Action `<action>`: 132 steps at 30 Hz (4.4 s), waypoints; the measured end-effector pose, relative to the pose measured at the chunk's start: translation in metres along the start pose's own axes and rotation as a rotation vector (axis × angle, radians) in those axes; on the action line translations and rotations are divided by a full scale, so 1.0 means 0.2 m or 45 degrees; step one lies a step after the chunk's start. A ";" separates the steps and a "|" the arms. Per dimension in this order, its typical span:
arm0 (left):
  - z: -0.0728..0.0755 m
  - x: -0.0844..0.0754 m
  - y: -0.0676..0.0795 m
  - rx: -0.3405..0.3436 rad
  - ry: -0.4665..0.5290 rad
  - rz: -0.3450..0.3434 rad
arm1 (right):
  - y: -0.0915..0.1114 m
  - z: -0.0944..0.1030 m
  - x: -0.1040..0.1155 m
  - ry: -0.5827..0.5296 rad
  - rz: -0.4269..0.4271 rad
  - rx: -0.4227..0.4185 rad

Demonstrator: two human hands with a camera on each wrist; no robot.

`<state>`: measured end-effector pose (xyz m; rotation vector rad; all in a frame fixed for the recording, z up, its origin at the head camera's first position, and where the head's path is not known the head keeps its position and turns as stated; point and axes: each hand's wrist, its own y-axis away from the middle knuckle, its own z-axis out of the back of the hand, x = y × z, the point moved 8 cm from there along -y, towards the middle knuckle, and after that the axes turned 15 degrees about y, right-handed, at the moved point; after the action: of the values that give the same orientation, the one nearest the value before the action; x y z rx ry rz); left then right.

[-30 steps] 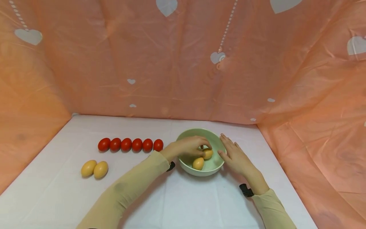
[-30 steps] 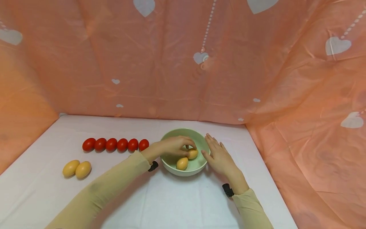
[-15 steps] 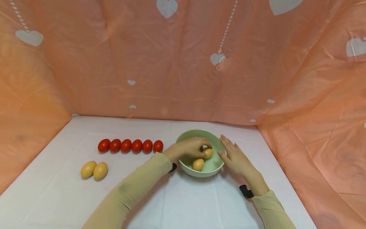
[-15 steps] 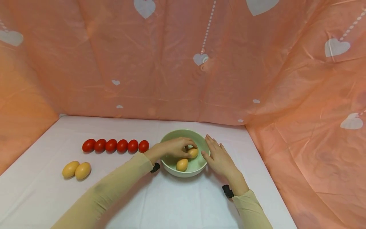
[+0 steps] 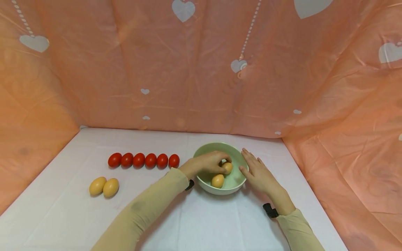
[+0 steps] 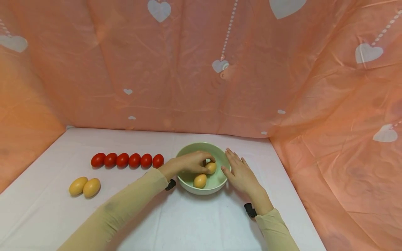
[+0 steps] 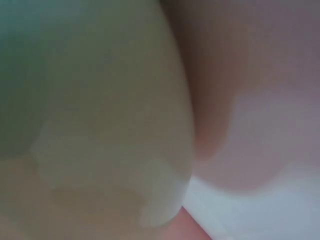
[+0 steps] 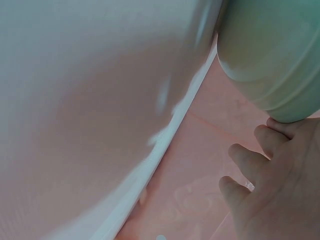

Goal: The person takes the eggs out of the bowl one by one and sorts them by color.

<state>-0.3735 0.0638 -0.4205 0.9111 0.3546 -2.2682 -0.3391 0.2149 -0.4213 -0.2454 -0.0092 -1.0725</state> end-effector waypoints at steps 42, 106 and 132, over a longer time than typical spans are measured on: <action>0.32 -0.13 0.55 -0.489 0.143 -0.084 | 0.01 0.02 0.02 0.014 0.023 -0.046; 0.39 0.27 1.58 -0.473 -0.378 0.275 | 0.01 0.03 0.03 0.005 0.029 -0.055; 0.41 0.32 1.67 -0.519 -0.341 0.340 | 0.01 0.01 0.02 0.000 0.031 -0.050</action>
<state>-0.2286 -0.2540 -0.4069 0.4118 0.5162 -1.9403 -0.3359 0.2125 -0.4184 -0.2804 0.0152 -1.0492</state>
